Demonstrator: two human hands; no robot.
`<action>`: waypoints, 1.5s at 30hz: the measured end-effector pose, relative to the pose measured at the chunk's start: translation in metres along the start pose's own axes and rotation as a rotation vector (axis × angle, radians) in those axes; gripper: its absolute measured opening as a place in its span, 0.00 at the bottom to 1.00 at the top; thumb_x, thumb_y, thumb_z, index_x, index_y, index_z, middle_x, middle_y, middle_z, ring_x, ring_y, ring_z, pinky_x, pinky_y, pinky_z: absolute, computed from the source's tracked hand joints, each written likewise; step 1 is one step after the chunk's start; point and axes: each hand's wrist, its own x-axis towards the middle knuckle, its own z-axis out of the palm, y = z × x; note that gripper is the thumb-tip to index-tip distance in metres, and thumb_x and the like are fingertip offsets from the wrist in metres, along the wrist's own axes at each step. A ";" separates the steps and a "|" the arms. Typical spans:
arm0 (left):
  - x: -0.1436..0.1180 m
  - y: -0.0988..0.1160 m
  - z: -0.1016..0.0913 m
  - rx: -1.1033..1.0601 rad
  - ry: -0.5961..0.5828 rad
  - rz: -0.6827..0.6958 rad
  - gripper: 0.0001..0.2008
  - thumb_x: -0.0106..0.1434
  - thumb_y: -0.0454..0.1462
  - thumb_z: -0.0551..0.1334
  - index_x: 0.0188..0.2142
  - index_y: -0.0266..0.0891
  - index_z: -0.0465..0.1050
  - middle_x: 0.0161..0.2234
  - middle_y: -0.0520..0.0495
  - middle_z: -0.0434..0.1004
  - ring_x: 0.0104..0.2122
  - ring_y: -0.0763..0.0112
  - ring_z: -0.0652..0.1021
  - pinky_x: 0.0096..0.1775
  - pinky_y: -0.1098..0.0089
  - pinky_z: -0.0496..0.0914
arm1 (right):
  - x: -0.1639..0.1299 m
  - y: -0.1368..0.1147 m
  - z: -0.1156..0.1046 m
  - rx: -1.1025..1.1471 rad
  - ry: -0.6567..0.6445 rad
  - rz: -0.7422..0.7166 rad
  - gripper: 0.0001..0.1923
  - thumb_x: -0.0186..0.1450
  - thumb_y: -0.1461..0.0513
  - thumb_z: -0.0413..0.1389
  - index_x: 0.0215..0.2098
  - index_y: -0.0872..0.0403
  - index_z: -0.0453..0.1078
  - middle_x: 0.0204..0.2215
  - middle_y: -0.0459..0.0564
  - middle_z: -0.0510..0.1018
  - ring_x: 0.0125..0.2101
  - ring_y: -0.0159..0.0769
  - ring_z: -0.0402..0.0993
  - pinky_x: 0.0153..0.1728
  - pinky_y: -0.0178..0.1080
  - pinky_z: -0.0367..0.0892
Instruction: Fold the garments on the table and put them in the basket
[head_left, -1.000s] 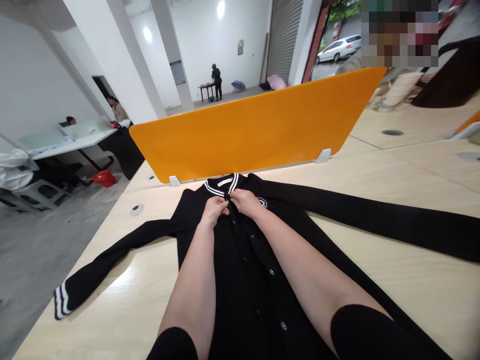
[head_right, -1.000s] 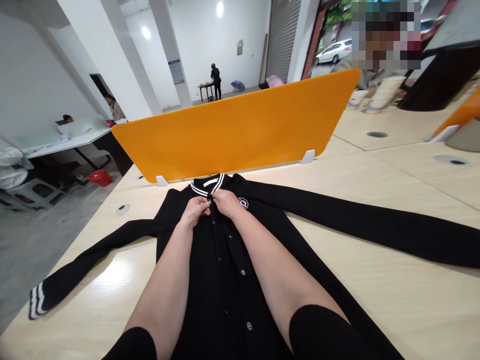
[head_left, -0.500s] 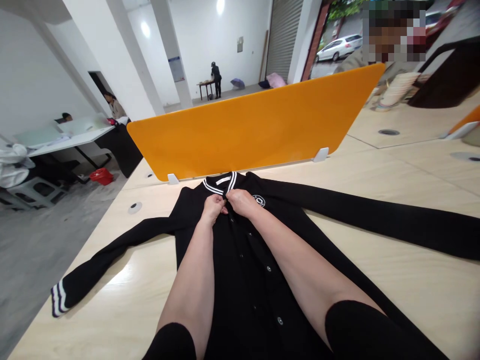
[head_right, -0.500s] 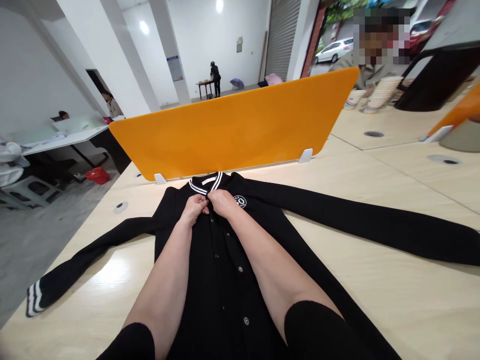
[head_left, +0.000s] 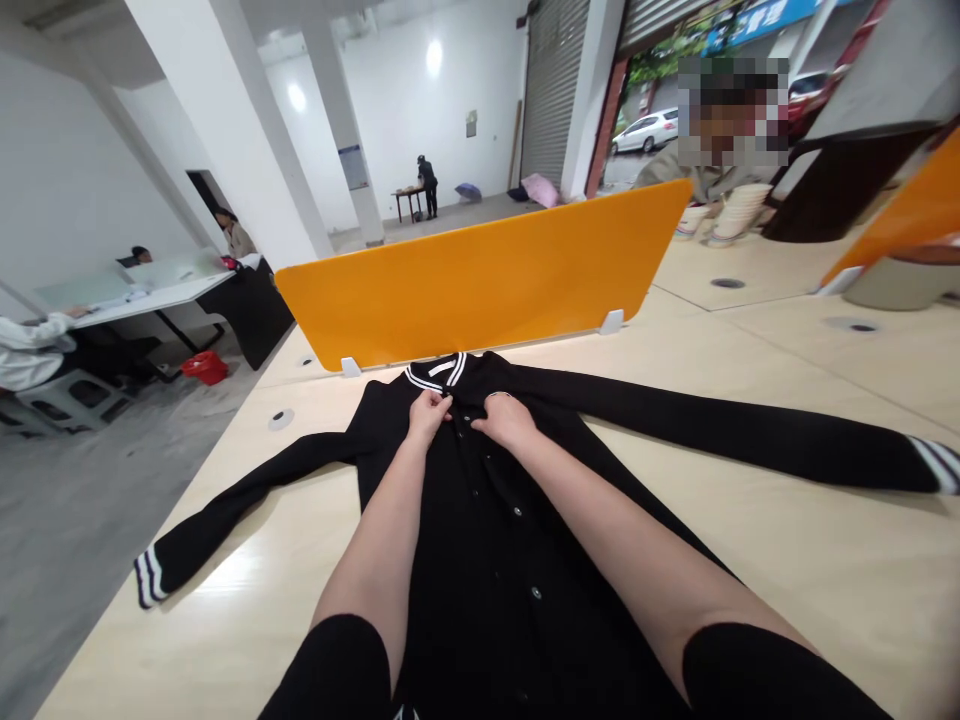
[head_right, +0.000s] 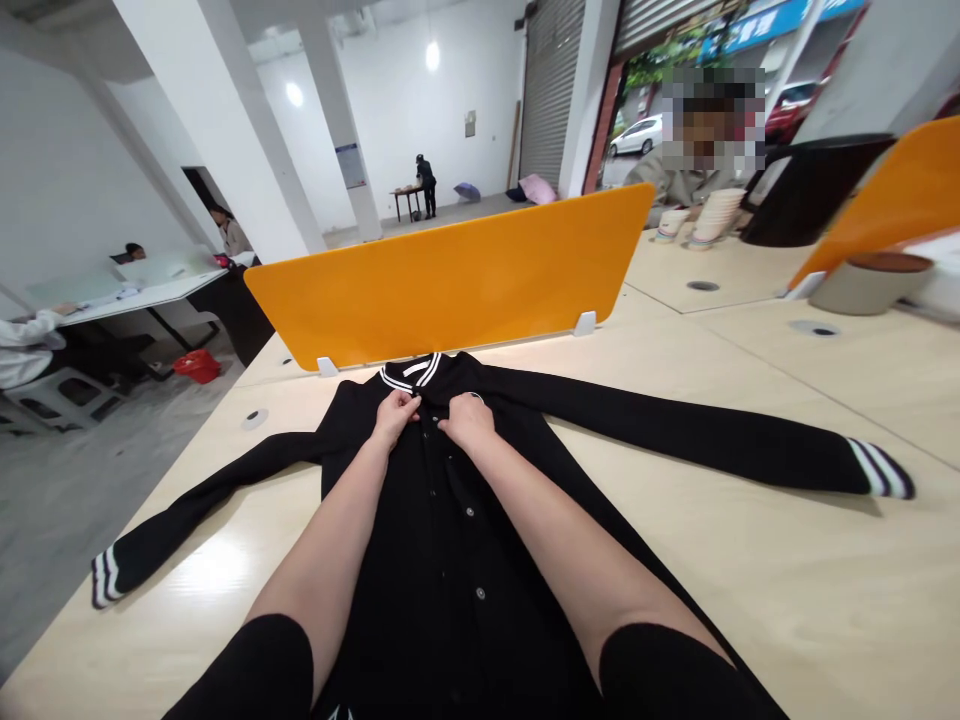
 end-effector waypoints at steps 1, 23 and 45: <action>-0.005 0.002 -0.001 0.047 0.005 0.005 0.13 0.56 0.41 0.63 0.24 0.40 0.61 0.17 0.57 0.66 0.22 0.74 0.75 0.28 0.76 0.65 | -0.008 -0.002 0.003 -0.015 0.012 0.005 0.11 0.54 0.60 0.63 0.34 0.59 0.75 0.38 0.61 0.76 0.40 0.46 0.71 0.37 0.40 0.65; -0.082 -0.005 -0.009 0.150 0.065 0.068 0.03 0.54 0.31 0.62 0.30 0.37 0.74 0.22 0.54 0.71 0.23 0.76 0.72 0.30 0.74 0.65 | -0.049 0.003 -0.001 0.101 0.004 -0.417 0.08 0.59 0.69 0.53 0.26 0.53 0.70 0.30 0.49 0.72 0.36 0.35 0.67 0.37 0.34 0.59; -0.082 0.002 -0.008 0.007 -0.057 -0.054 0.06 0.55 0.33 0.63 0.23 0.36 0.69 0.13 0.57 0.65 0.14 0.80 0.68 0.21 0.78 0.60 | -0.045 0.003 0.013 0.261 0.068 -0.307 0.08 0.57 0.70 0.53 0.29 0.53 0.72 0.26 0.45 0.71 0.30 0.32 0.66 0.32 0.33 0.59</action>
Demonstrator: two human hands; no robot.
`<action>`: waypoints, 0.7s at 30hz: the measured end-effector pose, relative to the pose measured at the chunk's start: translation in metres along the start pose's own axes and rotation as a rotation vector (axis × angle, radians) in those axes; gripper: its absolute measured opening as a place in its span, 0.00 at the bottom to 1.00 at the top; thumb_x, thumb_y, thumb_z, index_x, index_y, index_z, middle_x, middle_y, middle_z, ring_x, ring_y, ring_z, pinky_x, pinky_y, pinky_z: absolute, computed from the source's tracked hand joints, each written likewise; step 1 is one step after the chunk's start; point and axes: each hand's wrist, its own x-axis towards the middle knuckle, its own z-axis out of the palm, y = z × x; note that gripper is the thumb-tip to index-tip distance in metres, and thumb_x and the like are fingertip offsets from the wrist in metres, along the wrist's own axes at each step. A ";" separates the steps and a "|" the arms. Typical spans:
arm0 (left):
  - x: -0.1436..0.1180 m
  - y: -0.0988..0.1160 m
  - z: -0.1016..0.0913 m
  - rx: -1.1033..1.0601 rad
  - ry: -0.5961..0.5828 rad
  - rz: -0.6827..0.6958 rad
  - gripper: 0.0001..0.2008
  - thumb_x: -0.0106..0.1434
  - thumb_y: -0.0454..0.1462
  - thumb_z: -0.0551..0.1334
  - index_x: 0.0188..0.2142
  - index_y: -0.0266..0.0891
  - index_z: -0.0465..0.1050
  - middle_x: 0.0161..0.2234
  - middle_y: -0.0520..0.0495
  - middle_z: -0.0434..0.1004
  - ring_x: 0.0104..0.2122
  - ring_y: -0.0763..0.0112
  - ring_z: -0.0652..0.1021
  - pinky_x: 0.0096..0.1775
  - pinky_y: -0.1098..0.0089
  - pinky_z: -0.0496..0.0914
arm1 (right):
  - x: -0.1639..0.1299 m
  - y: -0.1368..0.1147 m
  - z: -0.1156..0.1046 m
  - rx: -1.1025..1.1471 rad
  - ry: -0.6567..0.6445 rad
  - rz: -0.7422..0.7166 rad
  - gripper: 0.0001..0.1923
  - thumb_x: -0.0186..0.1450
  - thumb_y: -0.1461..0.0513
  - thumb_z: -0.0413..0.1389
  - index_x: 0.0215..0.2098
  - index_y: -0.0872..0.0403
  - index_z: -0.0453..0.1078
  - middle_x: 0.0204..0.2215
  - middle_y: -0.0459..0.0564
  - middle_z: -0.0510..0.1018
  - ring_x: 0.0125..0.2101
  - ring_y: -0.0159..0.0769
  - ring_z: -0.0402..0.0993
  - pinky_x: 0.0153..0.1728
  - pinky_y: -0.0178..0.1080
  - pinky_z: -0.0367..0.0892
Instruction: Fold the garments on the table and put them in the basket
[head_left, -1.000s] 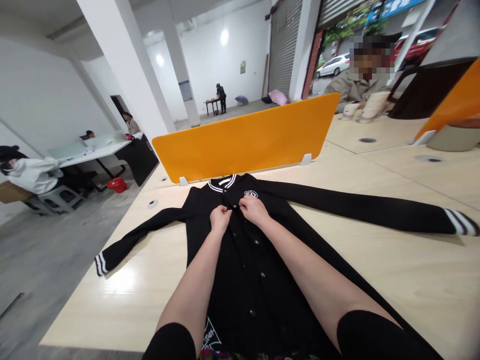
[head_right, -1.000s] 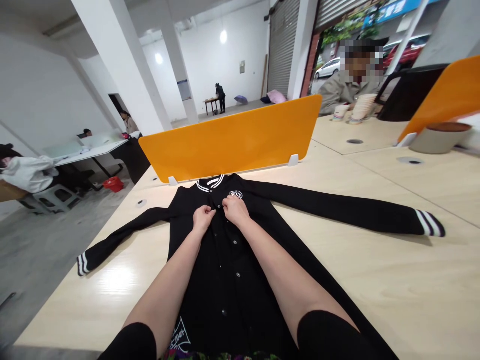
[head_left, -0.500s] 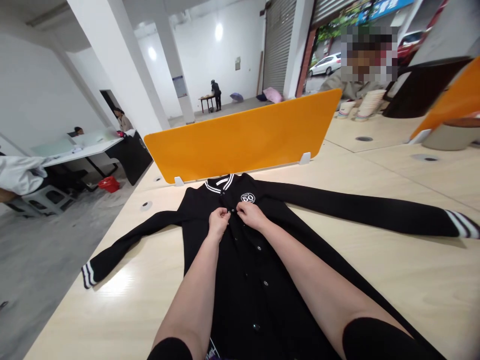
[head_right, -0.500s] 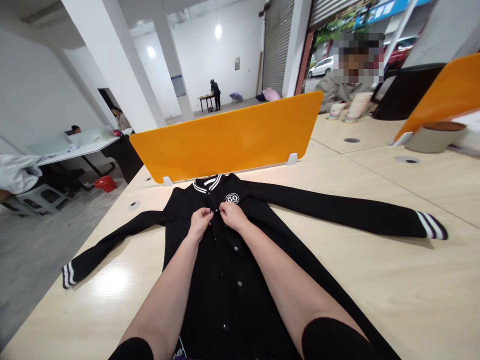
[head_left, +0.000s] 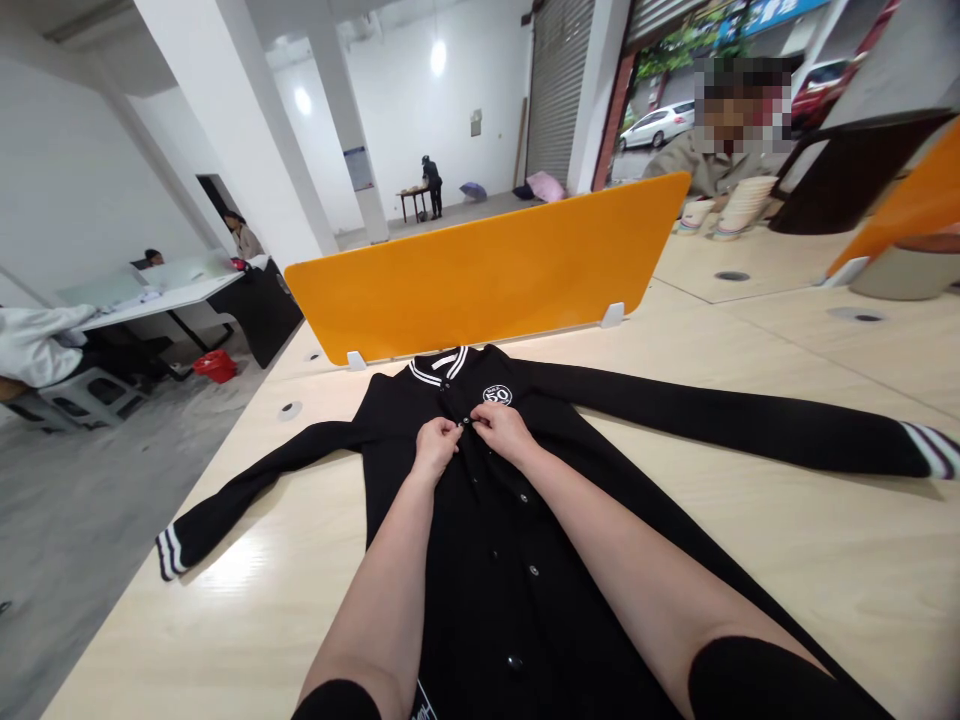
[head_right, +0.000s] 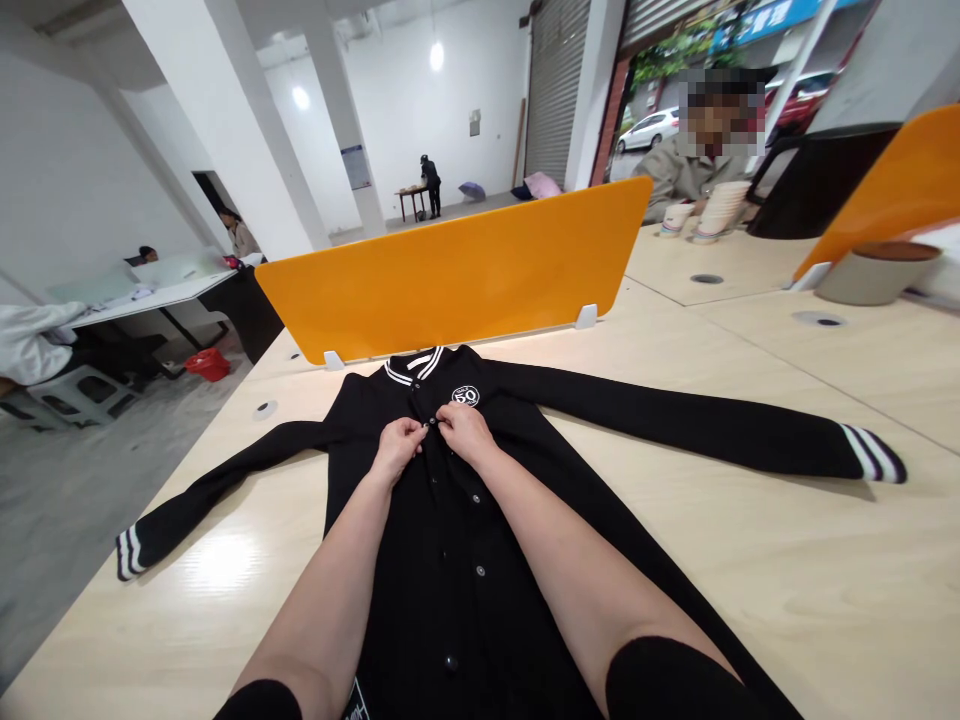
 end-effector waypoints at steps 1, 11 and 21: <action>-0.001 0.001 0.000 0.010 -0.005 0.000 0.06 0.55 0.33 0.63 0.23 0.36 0.69 0.13 0.57 0.65 0.14 0.80 0.68 0.21 0.78 0.59 | 0.000 0.000 -0.001 0.008 -0.003 -0.019 0.08 0.57 0.70 0.53 0.30 0.53 0.72 0.26 0.45 0.71 0.30 0.31 0.66 0.33 0.32 0.60; -0.002 0.000 0.000 0.092 -0.039 0.046 0.04 0.57 0.33 0.60 0.26 0.37 0.67 0.15 0.58 0.65 0.16 0.80 0.68 0.24 0.78 0.61 | 0.002 0.006 -0.001 0.158 -0.018 -0.186 0.07 0.58 0.70 0.54 0.28 0.54 0.72 0.26 0.46 0.72 0.31 0.33 0.69 0.35 0.34 0.62; 0.005 -0.011 0.002 0.213 -0.023 0.104 0.02 0.56 0.32 0.59 0.27 0.39 0.68 0.19 0.57 0.68 0.20 0.78 0.71 0.27 0.76 0.62 | 0.006 0.016 -0.001 0.339 -0.105 -0.105 0.04 0.57 0.67 0.54 0.29 0.55 0.71 0.27 0.45 0.74 0.29 0.31 0.69 0.35 0.35 0.65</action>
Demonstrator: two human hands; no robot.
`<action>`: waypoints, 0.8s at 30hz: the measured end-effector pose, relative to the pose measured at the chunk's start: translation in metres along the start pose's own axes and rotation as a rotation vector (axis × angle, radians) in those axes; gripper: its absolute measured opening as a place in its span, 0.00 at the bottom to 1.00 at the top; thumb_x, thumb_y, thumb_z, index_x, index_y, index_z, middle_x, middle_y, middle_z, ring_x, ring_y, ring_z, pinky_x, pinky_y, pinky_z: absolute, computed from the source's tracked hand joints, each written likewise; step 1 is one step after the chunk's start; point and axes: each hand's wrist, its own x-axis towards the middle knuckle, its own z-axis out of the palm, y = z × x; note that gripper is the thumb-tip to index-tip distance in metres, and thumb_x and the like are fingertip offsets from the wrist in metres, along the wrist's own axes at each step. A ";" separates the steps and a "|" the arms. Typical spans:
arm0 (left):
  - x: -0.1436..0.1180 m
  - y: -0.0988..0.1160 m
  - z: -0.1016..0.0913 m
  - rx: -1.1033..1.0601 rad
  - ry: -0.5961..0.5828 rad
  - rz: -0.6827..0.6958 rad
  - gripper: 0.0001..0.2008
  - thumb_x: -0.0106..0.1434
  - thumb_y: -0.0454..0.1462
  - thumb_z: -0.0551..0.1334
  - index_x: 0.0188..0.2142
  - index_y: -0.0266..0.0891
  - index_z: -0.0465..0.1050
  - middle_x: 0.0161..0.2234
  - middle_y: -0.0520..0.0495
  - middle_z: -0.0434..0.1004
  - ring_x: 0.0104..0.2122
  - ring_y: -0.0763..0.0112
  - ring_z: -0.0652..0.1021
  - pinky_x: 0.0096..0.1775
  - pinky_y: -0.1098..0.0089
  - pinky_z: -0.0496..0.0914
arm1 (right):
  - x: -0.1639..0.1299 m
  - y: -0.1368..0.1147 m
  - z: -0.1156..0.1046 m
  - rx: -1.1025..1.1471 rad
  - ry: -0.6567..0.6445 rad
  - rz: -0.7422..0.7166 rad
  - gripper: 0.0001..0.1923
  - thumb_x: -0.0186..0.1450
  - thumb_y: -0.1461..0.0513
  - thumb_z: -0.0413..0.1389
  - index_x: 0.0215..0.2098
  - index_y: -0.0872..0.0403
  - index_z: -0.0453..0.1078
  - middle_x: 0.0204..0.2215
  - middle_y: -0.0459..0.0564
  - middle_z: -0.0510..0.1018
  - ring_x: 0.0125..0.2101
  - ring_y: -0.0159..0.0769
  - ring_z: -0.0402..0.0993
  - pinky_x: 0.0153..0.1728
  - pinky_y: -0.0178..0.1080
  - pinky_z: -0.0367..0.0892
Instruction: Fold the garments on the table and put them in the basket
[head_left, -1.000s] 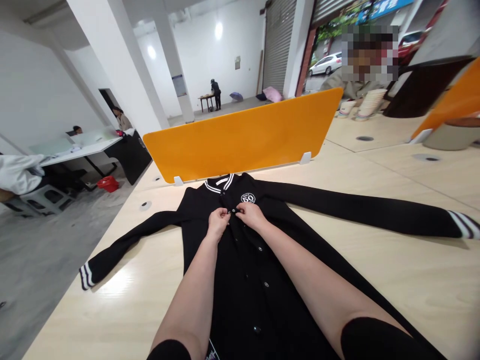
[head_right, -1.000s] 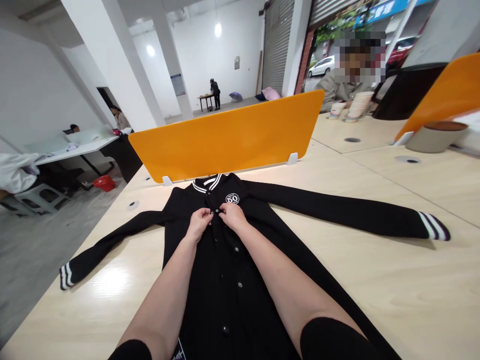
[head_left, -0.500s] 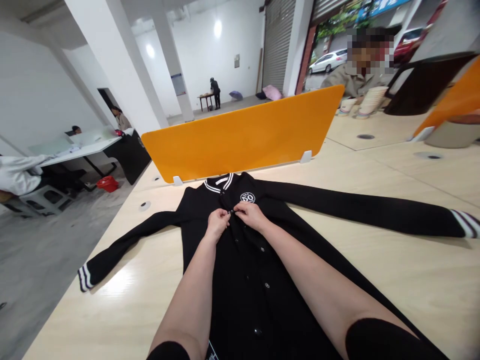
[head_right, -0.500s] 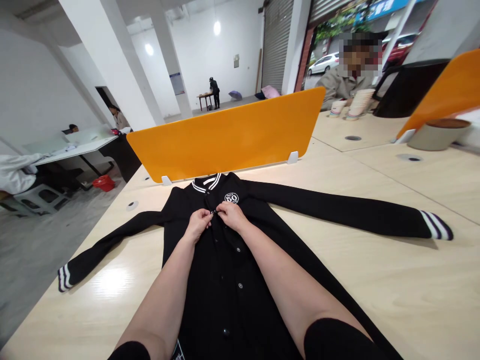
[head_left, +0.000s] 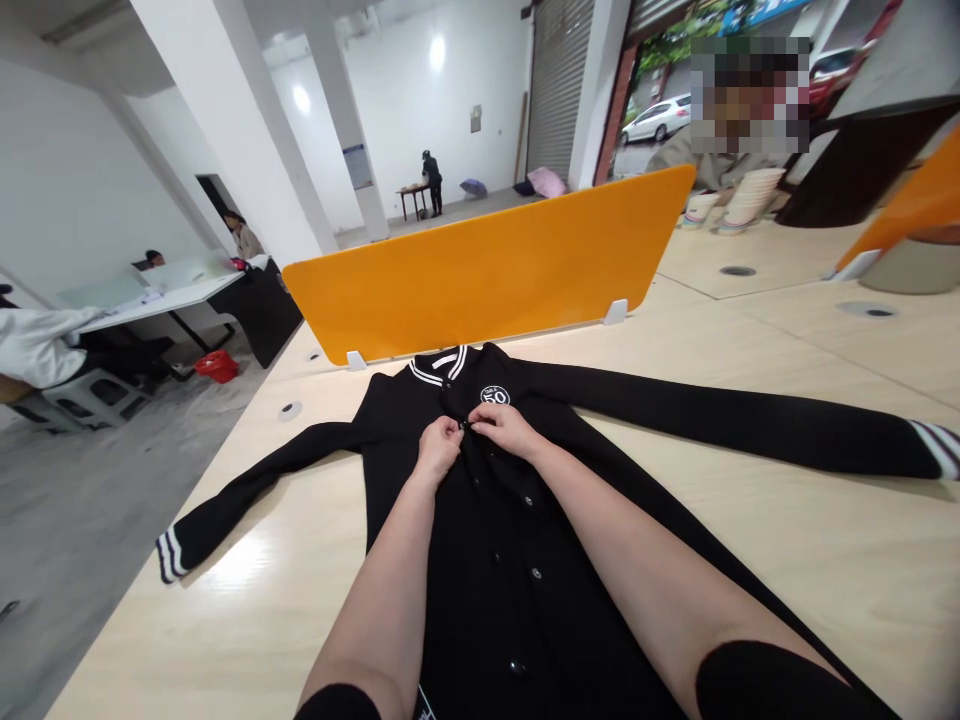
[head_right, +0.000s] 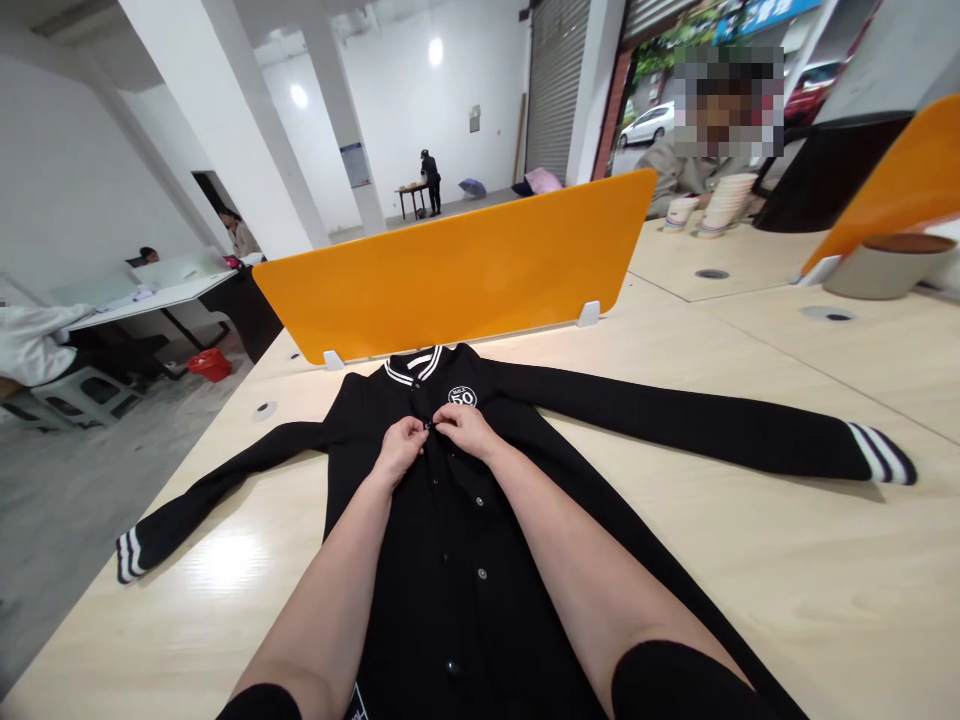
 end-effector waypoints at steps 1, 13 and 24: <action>0.000 0.000 0.000 0.008 -0.001 -0.001 0.02 0.56 0.33 0.59 0.27 0.39 0.68 0.20 0.57 0.68 0.20 0.78 0.71 0.27 0.76 0.62 | 0.000 0.000 0.000 -0.009 -0.007 -0.005 0.04 0.57 0.67 0.54 0.28 0.55 0.71 0.27 0.45 0.74 0.29 0.31 0.69 0.35 0.35 0.64; -0.010 0.023 -0.008 0.199 -0.023 0.045 0.06 0.57 0.29 0.60 0.26 0.41 0.68 0.26 0.52 0.72 0.30 0.71 0.72 0.36 0.73 0.63 | 0.001 -0.010 -0.002 -0.148 -0.080 -0.007 0.07 0.57 0.70 0.54 0.29 0.54 0.71 0.27 0.43 0.73 0.31 0.30 0.69 0.35 0.32 0.62; -0.005 0.014 -0.004 0.092 0.015 -0.063 0.03 0.56 0.32 0.61 0.27 0.40 0.71 0.21 0.53 0.71 0.25 0.73 0.73 0.32 0.74 0.65 | 0.002 -0.008 0.011 -0.250 0.102 0.172 0.04 0.58 0.65 0.56 0.29 0.53 0.74 0.26 0.45 0.75 0.28 0.32 0.69 0.31 0.33 0.61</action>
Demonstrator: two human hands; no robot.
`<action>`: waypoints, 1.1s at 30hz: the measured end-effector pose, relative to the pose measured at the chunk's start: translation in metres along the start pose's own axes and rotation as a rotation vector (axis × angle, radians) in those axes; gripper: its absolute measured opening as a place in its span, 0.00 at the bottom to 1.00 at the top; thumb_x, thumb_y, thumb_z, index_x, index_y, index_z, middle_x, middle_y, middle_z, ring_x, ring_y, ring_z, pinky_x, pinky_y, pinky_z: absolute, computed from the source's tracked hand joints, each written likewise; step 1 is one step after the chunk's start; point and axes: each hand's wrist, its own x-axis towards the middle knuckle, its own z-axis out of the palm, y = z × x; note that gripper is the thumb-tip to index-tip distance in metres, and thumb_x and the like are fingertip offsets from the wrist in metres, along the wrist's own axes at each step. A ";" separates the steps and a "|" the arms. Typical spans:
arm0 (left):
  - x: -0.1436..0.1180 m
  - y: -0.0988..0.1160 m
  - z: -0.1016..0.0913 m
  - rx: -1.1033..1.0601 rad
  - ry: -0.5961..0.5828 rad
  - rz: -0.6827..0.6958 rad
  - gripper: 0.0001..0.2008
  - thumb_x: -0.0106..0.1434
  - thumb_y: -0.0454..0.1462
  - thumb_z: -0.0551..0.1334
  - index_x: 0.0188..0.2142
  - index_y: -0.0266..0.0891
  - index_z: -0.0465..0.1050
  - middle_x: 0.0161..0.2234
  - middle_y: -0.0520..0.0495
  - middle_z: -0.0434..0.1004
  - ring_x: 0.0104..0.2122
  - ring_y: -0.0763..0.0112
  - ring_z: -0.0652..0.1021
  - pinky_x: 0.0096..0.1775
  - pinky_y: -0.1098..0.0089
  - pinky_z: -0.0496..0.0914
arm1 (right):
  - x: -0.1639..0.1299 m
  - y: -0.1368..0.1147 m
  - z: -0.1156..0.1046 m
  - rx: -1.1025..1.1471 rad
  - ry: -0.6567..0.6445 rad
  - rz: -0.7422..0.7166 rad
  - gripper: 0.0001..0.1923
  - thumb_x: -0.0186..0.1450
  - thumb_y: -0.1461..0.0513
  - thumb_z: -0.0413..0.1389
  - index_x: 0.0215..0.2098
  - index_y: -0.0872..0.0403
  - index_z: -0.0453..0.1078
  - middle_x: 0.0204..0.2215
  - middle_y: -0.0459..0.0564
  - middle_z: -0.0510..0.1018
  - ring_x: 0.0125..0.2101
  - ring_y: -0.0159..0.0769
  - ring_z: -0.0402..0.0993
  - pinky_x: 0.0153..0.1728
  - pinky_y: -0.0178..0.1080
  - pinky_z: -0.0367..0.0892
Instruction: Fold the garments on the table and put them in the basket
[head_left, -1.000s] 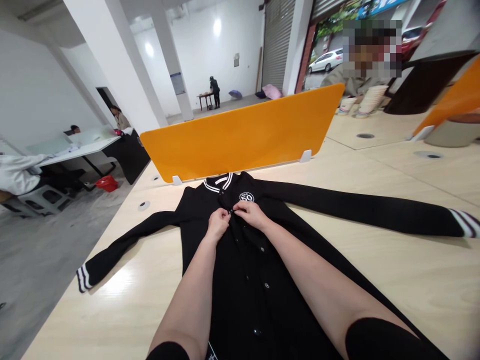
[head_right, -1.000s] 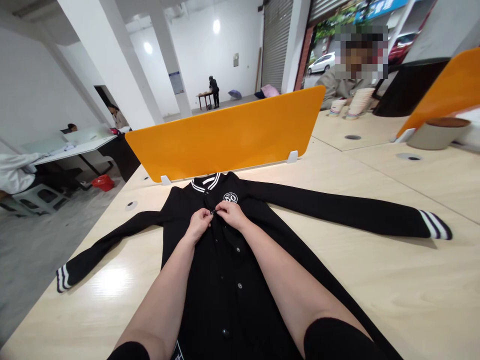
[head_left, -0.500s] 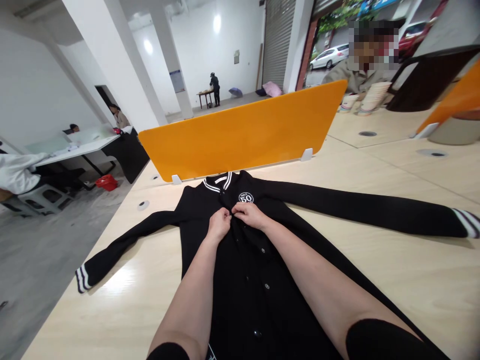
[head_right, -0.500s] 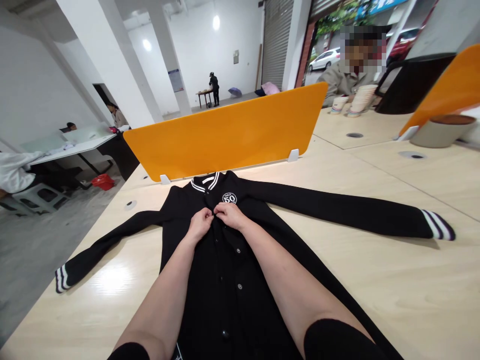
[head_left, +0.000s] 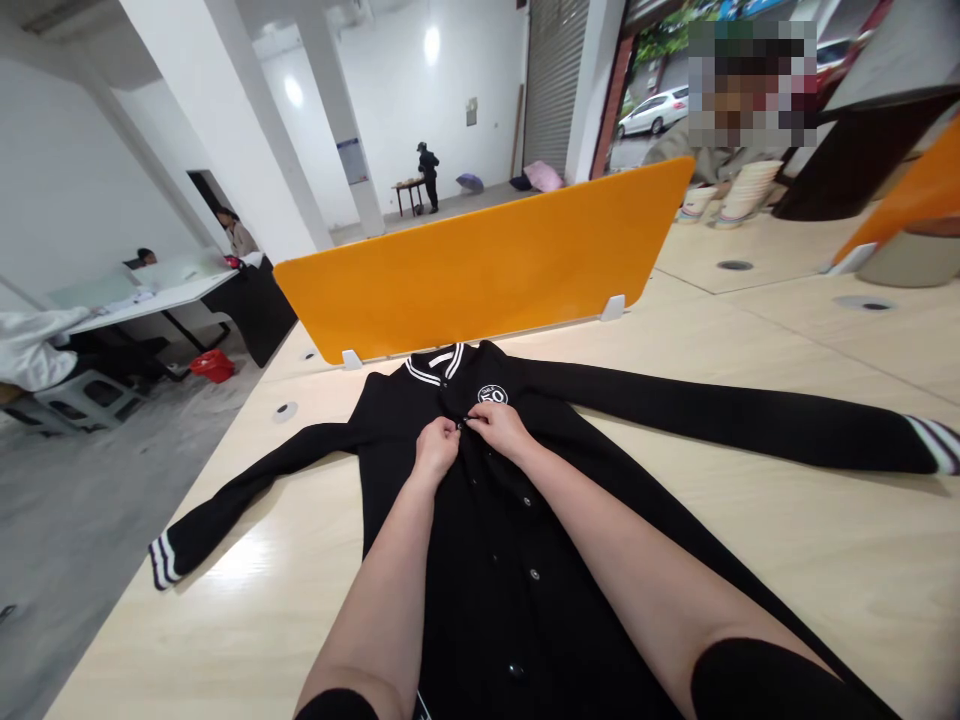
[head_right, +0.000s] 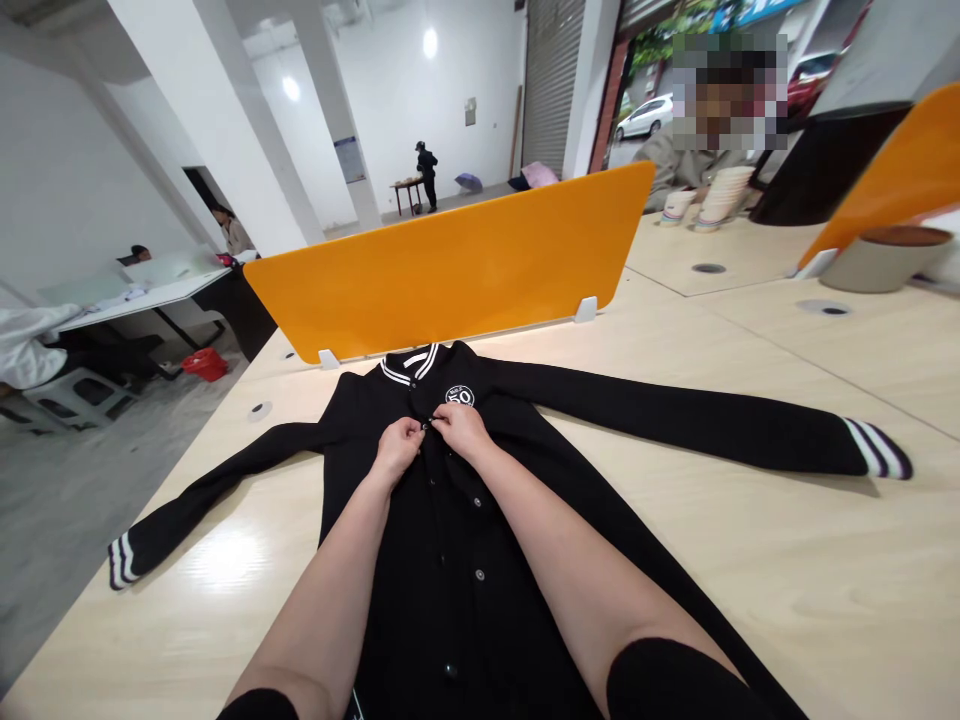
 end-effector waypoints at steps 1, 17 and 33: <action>0.001 -0.001 0.000 -0.029 -0.004 -0.007 0.02 0.57 0.33 0.61 0.27 0.39 0.71 0.20 0.54 0.70 0.23 0.74 0.73 0.31 0.74 0.65 | 0.000 0.000 -0.001 0.007 0.003 -0.008 0.04 0.59 0.65 0.56 0.29 0.53 0.74 0.26 0.45 0.75 0.29 0.32 0.70 0.32 0.33 0.62; 0.004 -0.008 0.004 -0.124 -0.019 0.012 0.03 0.57 0.32 0.59 0.26 0.38 0.68 0.18 0.56 0.68 0.18 0.77 0.72 0.24 0.77 0.62 | -0.009 -0.018 -0.004 -0.408 -0.076 -0.260 0.11 0.65 0.69 0.49 0.30 0.58 0.73 0.29 0.54 0.75 0.33 0.38 0.69 0.38 0.37 0.60; 0.001 0.001 0.002 0.091 -0.006 0.049 0.03 0.57 0.33 0.61 0.27 0.39 0.71 0.22 0.51 0.73 0.28 0.70 0.75 0.33 0.72 0.64 | -0.008 -0.012 -0.001 -0.354 -0.082 -0.234 0.10 0.65 0.69 0.49 0.36 0.57 0.73 0.32 0.50 0.77 0.34 0.33 0.72 0.35 0.33 0.61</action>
